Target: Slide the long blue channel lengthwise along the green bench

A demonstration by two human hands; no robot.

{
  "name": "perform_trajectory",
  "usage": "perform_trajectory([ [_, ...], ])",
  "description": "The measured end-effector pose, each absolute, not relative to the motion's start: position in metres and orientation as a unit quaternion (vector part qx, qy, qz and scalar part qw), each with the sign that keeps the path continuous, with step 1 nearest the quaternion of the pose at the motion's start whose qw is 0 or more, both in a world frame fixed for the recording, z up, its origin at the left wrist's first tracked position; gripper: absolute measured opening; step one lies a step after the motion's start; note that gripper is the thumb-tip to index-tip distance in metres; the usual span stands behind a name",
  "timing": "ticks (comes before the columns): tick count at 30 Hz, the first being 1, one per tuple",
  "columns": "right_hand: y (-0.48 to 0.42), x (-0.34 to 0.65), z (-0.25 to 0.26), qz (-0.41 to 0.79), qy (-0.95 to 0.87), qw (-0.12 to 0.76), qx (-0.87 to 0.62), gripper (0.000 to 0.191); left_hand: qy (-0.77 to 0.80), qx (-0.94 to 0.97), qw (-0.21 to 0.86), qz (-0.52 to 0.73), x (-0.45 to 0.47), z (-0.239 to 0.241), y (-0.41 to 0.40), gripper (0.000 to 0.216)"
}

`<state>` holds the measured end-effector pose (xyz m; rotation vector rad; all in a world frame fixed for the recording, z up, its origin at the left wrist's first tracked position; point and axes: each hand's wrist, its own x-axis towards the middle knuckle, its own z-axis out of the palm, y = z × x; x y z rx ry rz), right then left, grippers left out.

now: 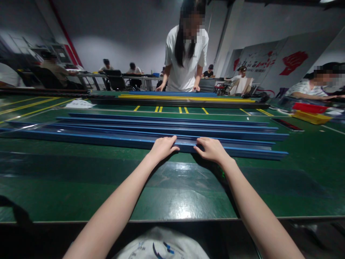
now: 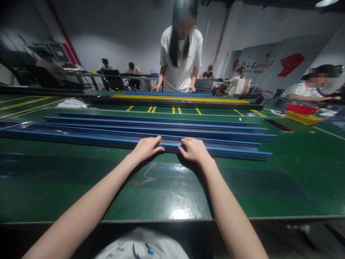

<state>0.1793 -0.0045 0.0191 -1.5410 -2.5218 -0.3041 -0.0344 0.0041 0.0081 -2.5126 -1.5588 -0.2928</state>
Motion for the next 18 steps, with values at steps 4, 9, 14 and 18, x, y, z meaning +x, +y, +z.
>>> perform_trajectory([
  [4,-0.0041,0.1794,0.0187,-0.106,-0.846,0.088,-0.515,0.027,-0.521,-0.843,0.087,-0.1,-0.0344,0.0076,0.0042,0.032],
  [9,-0.0047,0.1796,0.0186,-0.107,-0.846,0.088,-0.514,0.026,-0.523,-0.842,0.085,-0.1,-0.0345,0.007,0.0044,0.034],
  [14,-0.0051,0.1795,0.019,-0.108,-0.848,0.087,-0.511,0.027,-0.524,-0.843,0.083,-0.095,-0.0339,0.0086,0.0034,0.033],
  [18,-0.0047,0.1789,0.0177,-0.107,-0.85,0.086,-0.509,0.026,-0.523,-0.843,0.086,-0.094,-0.0337,0.0093,0.0029,0.033],
])
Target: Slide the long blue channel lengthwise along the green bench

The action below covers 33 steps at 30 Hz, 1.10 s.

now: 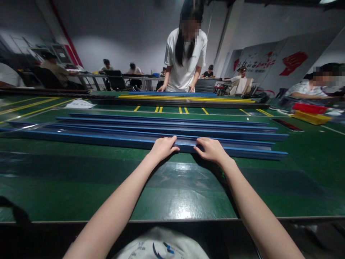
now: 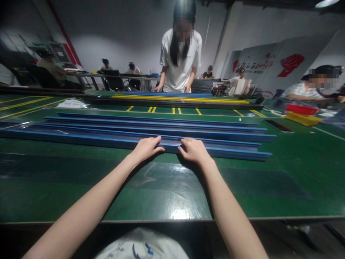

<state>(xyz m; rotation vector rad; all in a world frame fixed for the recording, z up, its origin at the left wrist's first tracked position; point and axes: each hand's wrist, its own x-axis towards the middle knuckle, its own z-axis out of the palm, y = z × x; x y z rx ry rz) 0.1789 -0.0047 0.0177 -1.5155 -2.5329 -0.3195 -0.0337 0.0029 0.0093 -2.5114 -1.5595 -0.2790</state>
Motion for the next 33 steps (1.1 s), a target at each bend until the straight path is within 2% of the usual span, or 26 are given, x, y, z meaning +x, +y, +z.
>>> perform_trajectory([
  [13,-0.0046,0.1691,0.0114,-0.106,-0.863,0.088,-0.486,0.029,-0.524,-0.843,0.084,-0.092,-0.0329,0.0097,0.0025,0.034],
  [24,-0.0009,0.1706,0.0119,-0.092,-0.866,0.121,-0.476,0.02,-0.523,-0.843,0.086,-0.094,-0.0332,0.008,0.0041,0.035],
  [33,-0.0014,0.1694,0.0167,-0.092,-0.861,0.112,-0.487,0.019,-0.517,-0.844,0.11,-0.089,-0.0337,0.0082,0.0031,0.032],
])
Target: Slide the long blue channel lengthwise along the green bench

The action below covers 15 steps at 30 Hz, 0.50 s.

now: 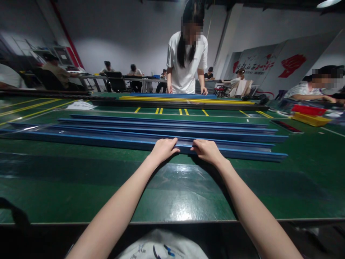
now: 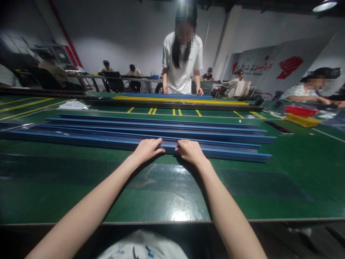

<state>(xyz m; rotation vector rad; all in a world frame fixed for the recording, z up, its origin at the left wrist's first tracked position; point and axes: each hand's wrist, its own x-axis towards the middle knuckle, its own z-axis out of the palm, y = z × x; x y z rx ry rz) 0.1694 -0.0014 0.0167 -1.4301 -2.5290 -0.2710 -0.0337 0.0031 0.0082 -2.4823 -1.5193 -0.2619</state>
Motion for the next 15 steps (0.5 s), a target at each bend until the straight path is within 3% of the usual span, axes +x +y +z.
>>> perform_trajectory([
  [15,0.0,0.186,0.023,-0.094,-0.848,0.068,-0.518,0.02,-0.502,-0.854,0.093,-0.099,-0.036,0.01,0.004,0.029],
])
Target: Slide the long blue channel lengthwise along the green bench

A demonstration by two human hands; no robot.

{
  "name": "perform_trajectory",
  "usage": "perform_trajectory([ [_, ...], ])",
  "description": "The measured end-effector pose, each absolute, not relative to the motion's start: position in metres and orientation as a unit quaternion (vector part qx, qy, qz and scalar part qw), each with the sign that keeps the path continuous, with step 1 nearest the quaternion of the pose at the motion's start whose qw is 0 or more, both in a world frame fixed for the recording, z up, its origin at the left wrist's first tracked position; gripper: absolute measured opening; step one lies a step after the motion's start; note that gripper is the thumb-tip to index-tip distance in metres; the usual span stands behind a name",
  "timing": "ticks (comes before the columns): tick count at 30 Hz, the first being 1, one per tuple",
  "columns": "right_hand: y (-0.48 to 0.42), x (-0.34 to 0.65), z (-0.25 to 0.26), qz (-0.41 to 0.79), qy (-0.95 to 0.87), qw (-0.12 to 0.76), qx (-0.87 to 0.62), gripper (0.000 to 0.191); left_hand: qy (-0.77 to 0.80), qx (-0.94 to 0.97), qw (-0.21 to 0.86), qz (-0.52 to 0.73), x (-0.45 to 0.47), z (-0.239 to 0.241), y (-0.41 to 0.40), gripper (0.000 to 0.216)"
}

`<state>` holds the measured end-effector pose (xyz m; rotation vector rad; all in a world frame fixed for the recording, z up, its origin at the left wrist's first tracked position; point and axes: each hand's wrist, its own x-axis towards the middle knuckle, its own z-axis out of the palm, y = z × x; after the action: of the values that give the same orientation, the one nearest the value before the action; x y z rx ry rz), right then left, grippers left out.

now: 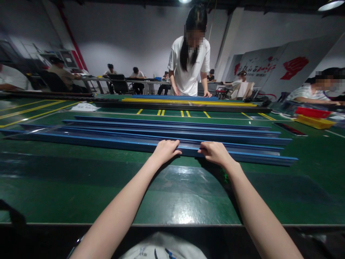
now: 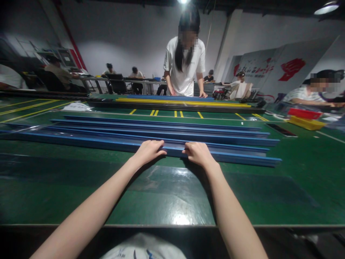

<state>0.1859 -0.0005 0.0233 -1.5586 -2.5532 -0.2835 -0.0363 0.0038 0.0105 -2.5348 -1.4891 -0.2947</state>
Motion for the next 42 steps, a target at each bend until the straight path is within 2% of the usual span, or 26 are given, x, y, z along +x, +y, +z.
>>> perform_trajectory([
  [12,-0.001,0.195,0.027,-0.092,-0.818,0.055,-0.565,0.022,-0.497,-0.857,0.088,-0.099,-0.037,0.009,0.004,0.027],
  [25,-0.004,0.183,0.022,-0.106,-0.844,0.076,-0.521,0.035,-0.501,-0.854,0.104,-0.097,-0.037,0.007,0.004,0.029],
  [35,-0.001,0.173,0.01,-0.091,-0.869,0.097,-0.477,0.021,-0.497,-0.854,0.12,-0.099,-0.037,0.005,0.006,0.03],
  [42,0.0,0.175,0.012,-0.1,-0.865,0.1,-0.482,0.024,-0.498,-0.852,0.123,-0.103,-0.037,0.004,0.006,0.029],
])
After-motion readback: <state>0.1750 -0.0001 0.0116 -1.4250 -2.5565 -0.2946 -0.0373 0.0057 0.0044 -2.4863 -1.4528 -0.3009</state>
